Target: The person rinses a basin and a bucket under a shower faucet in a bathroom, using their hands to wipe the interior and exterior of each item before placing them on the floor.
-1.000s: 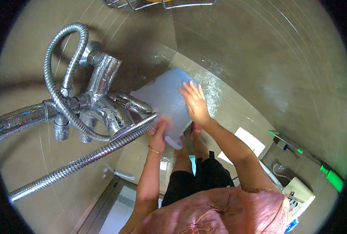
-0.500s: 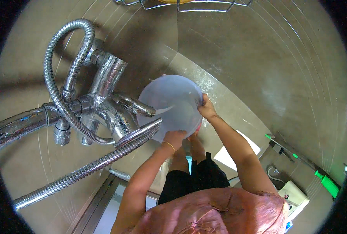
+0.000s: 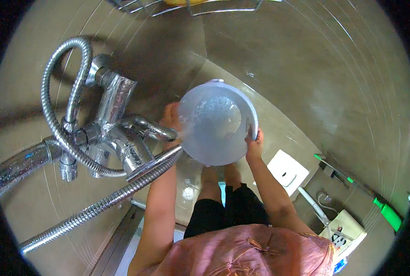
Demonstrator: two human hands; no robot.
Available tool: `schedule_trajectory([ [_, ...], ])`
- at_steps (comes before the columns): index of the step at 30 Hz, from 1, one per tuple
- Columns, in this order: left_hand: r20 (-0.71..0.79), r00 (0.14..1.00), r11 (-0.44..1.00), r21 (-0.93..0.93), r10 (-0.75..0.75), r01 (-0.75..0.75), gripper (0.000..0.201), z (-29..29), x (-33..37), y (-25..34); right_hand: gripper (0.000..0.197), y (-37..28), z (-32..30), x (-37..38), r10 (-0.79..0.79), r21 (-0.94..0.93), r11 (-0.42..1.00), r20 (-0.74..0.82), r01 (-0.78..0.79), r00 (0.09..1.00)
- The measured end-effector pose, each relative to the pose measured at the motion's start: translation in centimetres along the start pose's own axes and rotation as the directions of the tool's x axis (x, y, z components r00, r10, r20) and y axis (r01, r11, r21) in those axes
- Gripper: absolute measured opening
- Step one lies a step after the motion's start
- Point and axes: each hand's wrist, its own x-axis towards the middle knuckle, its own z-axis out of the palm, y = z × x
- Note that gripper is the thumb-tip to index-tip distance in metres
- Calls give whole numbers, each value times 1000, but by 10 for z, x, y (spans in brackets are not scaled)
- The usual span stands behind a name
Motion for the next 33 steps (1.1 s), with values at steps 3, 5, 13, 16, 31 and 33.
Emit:
schedule_trajectory([
  [3,264,666,344,-692,-698,635,31,9,-85,-85,50,-13,25,-1,-109,-85,989,126,120,986],
  [5,551,692,736,-191,-467,649,33,2,-134,-94,49,-23,38,2,-91,-83,991,148,104,985],
  [13,853,-162,-340,-19,-496,940,35,-67,-153,4,37,-22,64,16,62,-310,947,440,87,896],
  [16,845,-218,-498,-64,-488,865,29,-93,-201,-16,25,17,95,25,27,-333,936,388,113,921],
  [31,596,-233,-446,-238,-769,863,41,-124,-321,-31,35,48,264,-9,317,-527,343,844,778,432],
  [33,610,-221,-452,-254,-761,855,43,-114,-317,-26,36,50,266,14,382,-534,391,835,750,395],
])
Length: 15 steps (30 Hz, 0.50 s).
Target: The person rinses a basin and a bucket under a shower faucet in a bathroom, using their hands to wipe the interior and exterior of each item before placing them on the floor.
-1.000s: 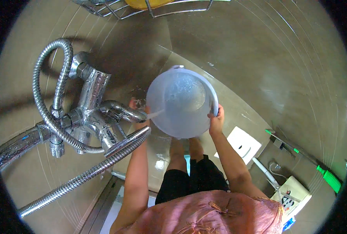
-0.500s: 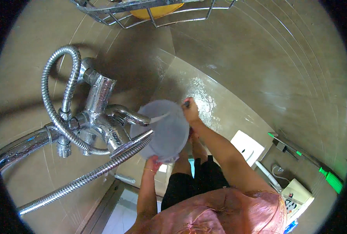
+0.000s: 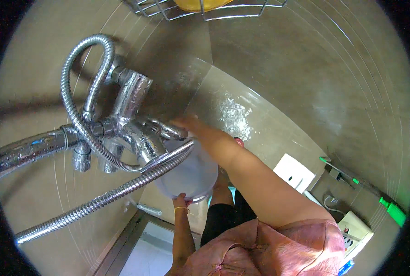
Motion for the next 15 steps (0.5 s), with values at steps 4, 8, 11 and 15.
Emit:
schedule_trajectory([
  [4,37,999,997,-62,40,-37,50,40,-9,28,42,5,15,-10,7,112,993,155,-25,988],
  [8,24,999,994,100,44,-46,63,79,-12,33,60,23,81,-68,75,309,931,357,-193,931],
  [11,17,989,980,132,146,-147,61,63,-19,35,52,-52,67,-125,191,329,863,488,-382,852],
  [15,153,912,916,76,380,-394,57,107,0,9,50,-25,136,-137,295,70,954,-36,-292,955],
])
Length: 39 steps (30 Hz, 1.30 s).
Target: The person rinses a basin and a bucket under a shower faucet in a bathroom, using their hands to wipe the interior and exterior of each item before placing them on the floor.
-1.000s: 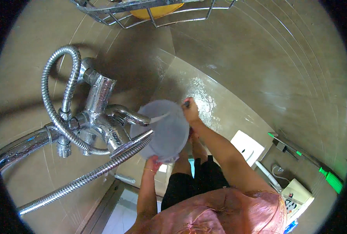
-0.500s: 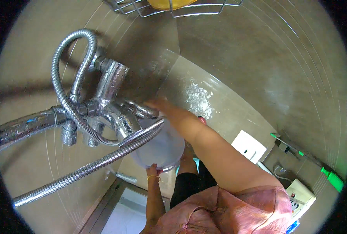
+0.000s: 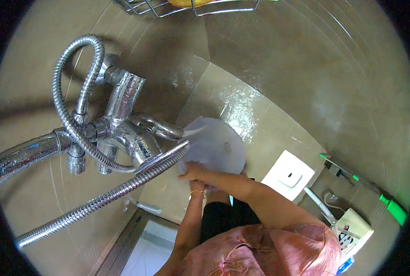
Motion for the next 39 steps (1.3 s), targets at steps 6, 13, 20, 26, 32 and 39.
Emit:
schedule_trajectory([
  [6,368,913,974,200,-175,106,33,25,-27,69,38,37,-25,23,-81,-203,972,173,116,982],
  [13,239,968,962,-274,75,-7,27,39,57,147,15,91,-75,14,-178,-595,703,383,389,906],
  [20,344,939,942,313,3,-118,31,129,86,215,7,150,-86,2,-291,-604,618,419,503,860],
  [26,277,932,873,362,235,-327,22,73,83,193,22,149,-184,-51,184,-775,577,430,257,884],
  [32,332,920,974,-157,208,-163,31,74,44,221,23,163,-195,-91,445,-799,601,328,-6,833],
  [39,306,950,992,-123,68,-32,44,70,22,232,26,184,-222,-125,585,-821,544,224,-173,779],
])
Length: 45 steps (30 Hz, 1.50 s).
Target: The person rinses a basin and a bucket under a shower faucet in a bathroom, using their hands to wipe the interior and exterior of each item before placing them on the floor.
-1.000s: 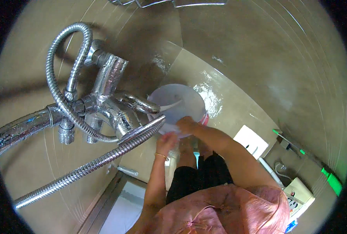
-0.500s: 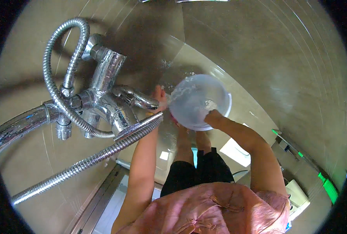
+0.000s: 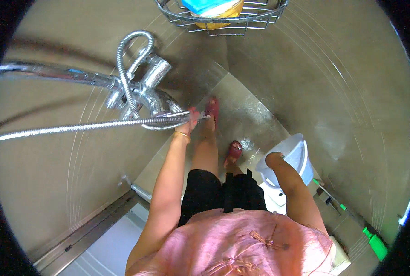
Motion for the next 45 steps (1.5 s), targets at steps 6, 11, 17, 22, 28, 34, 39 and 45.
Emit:
schedule_trajectory([
  [6,61,998,975,-220,25,-12,50,11,12,-11,29,26,13,-18,93,54,995,-88,-88,992],
  [11,13,999,838,-543,-47,46,34,23,31,-20,36,29,10,-31,70,21,997,119,-73,990],
  [17,469,840,695,-700,273,165,12,-21,48,-52,36,41,19,-37,101,47,993,110,-107,989],
  [22,524,851,769,-552,21,321,10,-32,50,-45,36,28,12,-46,123,76,988,117,-133,985],
  [28,137,990,986,-169,8,16,21,-20,6,6,36,-10,-8,-53,139,90,985,96,-147,986],
  [34,222,975,958,278,2,-66,31,-63,20,-10,35,-44,-27,-55,178,75,980,56,-182,982],
  [39,14,1000,962,271,3,-7,25,-90,21,-17,35,-66,-52,-53,186,50,981,-6,-185,983],
  [45,51,998,963,267,-44,28,23,-92,12,-4,35,-89,-88,-49,155,-40,986,-99,-160,983],
])
